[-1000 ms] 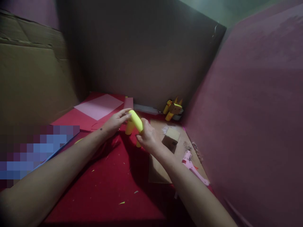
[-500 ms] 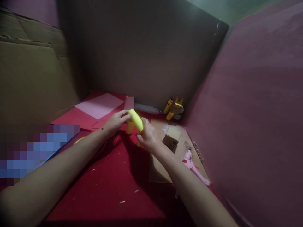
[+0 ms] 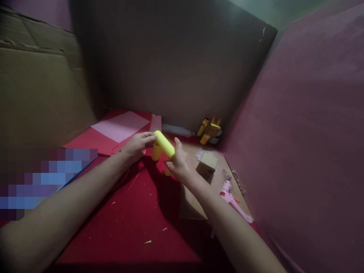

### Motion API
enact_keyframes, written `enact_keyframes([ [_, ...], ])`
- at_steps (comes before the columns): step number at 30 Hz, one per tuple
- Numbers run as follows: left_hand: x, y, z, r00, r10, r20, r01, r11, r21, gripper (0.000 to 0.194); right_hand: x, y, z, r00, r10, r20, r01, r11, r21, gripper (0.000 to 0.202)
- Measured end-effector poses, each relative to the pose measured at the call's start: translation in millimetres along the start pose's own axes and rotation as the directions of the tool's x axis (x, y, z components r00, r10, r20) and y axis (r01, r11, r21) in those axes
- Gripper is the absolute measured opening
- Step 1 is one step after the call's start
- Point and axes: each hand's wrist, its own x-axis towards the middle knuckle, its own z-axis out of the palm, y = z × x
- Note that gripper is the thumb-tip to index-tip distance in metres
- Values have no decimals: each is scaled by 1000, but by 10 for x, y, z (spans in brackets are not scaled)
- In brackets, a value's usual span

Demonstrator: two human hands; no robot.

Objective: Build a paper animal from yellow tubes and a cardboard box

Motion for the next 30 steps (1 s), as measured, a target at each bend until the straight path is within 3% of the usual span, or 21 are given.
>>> enact_keyframes([
  [20,1,47,-25,999,-39,-30,32,981,-194,21,-17,-7,-7,999,24,37,-26,999,33,86],
  [27,3,176,-162,997,-43,-69,19,948,-317,19,-4,37,23,1000,-1,24,0,1000,28,92],
  [30,-31,277,-275,998,-65,9,65,945,-321,16,-47,28,0,998,-38,40,37,999,20,97],
])
